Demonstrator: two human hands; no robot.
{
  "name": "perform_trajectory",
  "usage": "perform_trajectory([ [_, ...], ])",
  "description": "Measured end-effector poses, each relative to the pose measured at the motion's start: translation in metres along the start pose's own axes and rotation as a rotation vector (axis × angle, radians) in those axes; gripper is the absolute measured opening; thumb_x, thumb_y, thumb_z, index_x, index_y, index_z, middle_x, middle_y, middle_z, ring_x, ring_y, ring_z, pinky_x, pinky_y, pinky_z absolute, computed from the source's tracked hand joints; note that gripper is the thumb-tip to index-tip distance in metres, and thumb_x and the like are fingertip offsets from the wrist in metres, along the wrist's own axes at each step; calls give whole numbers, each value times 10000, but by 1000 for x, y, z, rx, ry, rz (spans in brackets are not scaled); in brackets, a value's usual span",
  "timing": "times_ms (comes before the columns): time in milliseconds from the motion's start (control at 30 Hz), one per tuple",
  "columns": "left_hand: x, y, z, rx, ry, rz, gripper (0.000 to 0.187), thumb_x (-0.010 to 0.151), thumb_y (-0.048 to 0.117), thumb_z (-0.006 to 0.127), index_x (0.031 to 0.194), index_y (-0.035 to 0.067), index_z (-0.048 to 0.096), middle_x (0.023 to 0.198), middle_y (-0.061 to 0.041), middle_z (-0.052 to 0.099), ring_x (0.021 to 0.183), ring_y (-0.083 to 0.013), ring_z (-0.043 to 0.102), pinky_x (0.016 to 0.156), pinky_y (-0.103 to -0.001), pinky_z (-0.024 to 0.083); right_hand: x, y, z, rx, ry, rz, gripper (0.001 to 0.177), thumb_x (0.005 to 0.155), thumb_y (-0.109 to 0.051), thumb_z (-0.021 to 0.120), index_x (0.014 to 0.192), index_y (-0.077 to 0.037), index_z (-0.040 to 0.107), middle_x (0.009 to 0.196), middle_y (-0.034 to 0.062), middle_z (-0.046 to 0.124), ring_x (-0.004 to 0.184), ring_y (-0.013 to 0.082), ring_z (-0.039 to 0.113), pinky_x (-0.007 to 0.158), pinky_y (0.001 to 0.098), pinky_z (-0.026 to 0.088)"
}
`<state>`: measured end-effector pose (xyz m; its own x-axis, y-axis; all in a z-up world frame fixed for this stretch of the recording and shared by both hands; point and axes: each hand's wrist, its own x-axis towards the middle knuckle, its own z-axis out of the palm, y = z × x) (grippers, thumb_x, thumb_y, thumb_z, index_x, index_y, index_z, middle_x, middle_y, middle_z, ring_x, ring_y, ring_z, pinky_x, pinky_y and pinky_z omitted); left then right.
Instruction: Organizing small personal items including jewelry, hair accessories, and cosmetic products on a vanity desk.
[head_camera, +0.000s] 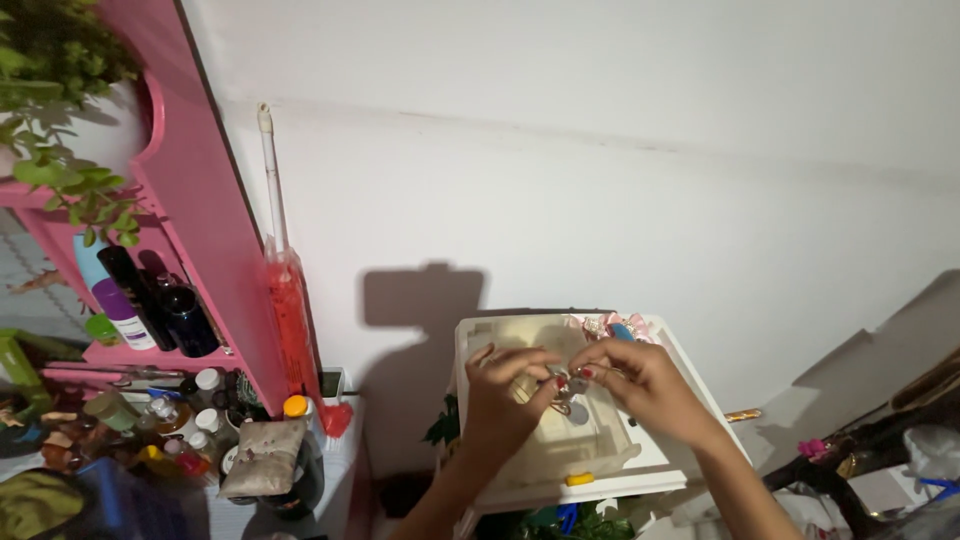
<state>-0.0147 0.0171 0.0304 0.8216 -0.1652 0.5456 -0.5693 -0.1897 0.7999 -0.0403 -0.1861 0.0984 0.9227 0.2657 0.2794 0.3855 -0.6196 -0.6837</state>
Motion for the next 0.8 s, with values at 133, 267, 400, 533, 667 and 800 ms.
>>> perform_trajectory([
  [133,-3,10,-1,104,90,112,184,727,187,849,894,182,773,754,69,772,1027,-148,651,1004,-428,297,-2,29,-2,277,-62,138,135,960,-83,657,1031,-73,771,758,-2,695,531,36,459,456,228,365],
  [267,-2,8,1,109,66,131,163,710,182,852,845,191,761,678,96,758,970,-146,640,954,-403,309,-4,33,-5,370,-76,216,126,978,-75,633,1016,-53,751,780,-5,678,531,32,420,453,230,330],
  [400,-2,11,-1,59,56,176,180,740,148,832,897,191,756,730,92,762,978,-146,647,972,-407,308,-5,38,-7,468,-57,232,138,983,-66,606,1011,-36,738,816,-2,717,534,25,423,459,219,327],
  [533,-3,11,-2,13,48,226,202,793,117,804,976,186,752,874,60,785,1003,-157,646,972,-407,322,-6,49,-7,439,-47,195,145,961,-39,617,1016,-51,750,848,10,750,602,24,543,489,213,411],
  [667,-2,-1,4,8,18,192,197,813,126,801,990,191,743,886,51,794,951,-153,666,978,-401,354,-9,51,-2,449,-60,238,157,976,-41,634,1009,-55,786,760,55,706,513,46,441,424,214,315],
  [800,-3,-10,9,0,3,132,185,820,149,825,979,190,740,931,53,792,921,-161,699,961,-394,435,-7,24,5,222,-38,15,142,904,-27,681,980,-72,792,899,43,726,702,83,665,531,237,505],
])
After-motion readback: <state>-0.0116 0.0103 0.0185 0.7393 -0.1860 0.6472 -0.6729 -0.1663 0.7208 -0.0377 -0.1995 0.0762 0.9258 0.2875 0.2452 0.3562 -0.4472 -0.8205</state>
